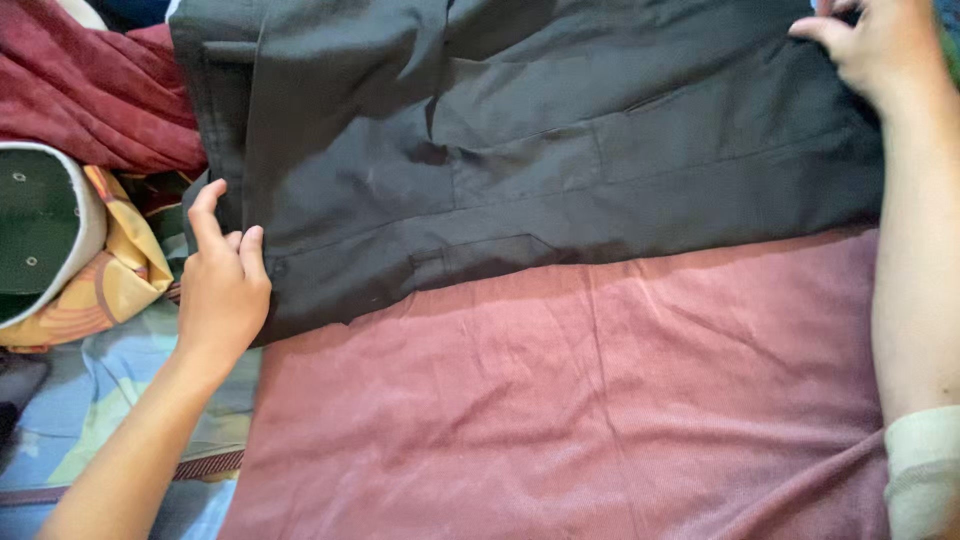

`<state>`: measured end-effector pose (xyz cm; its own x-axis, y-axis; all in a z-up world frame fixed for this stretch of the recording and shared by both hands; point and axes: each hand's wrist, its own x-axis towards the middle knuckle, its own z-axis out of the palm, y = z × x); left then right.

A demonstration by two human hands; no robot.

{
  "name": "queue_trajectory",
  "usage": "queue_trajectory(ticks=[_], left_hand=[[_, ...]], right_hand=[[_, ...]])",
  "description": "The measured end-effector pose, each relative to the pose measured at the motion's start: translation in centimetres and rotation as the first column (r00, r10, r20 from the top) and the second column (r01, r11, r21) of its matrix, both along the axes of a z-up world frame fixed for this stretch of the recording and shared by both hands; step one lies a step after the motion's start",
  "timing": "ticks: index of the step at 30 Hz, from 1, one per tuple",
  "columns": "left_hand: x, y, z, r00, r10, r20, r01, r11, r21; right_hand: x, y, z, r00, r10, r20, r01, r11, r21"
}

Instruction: The person folds a black garment on a bed, smoothing the fabric and carefully aligning the sleeves and body before folding it into a compact rectangular shape.

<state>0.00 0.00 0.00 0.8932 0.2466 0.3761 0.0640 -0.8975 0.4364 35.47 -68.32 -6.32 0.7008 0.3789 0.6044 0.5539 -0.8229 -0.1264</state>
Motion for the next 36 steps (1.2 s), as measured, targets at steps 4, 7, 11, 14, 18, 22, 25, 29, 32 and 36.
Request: queue_trajectory(ticks=[4,7,11,14,18,22,25,29,32,36], left_hand=[[0.0,-0.3,0.4,0.999,0.004,-0.033,-0.003,1.000,0.028],[0.0,-0.3,0.7,0.997,0.016,-0.072,-0.016,1.000,0.005],[0.3,0.5,0.0,0.999,0.011,-0.045,-0.013,0.998,-0.054],[0.5,1.0,-0.4,1.000,0.007,-0.008,-0.007,0.999,-0.043],[0.5,1.7,0.4,0.991,-0.038,-0.127,0.029,0.997,-0.072],[-0.7,3.4,2.8,0.901,-0.151,-0.407,0.003,0.940,-0.341],[-1.3,3.9,4.0,0.872,-0.208,-0.443,-0.041,0.871,-0.490],[-1.5,4.3,3.9,0.980,-0.186,-0.069,0.169,0.965,-0.199],[-1.3,3.8,2.7,0.971,-0.231,0.067,0.238,0.966,-0.105],[-1.1,3.7,3.3,0.974,-0.136,-0.183,0.157,0.982,0.108]], right_hand=[[2.5,-1.7,-2.5,0.987,-0.072,-0.145,0.095,0.982,0.162],[4.3,-3.4,-2.3,0.862,-0.132,-0.489,0.323,0.887,0.330],[3.8,-3.0,-3.2,0.898,-0.262,-0.352,0.363,0.896,0.258],[2.5,-0.9,-3.3,0.943,-0.332,-0.008,0.332,0.941,0.070],[-3.9,9.8,3.3,0.984,-0.173,0.050,0.174,0.985,-0.006],[-12.3,24.8,6.7,0.913,0.373,-0.163,-0.343,0.920,0.188],[-19.8,31.6,5.2,0.887,0.460,0.024,-0.418,0.825,-0.380],[-19.4,31.2,6.9,0.883,0.407,-0.235,-0.437,0.895,-0.093],[-18.4,30.6,5.5,0.940,0.256,-0.226,-0.286,0.952,-0.109],[-16.4,29.2,4.6,0.960,0.245,-0.139,-0.263,0.956,-0.131]])
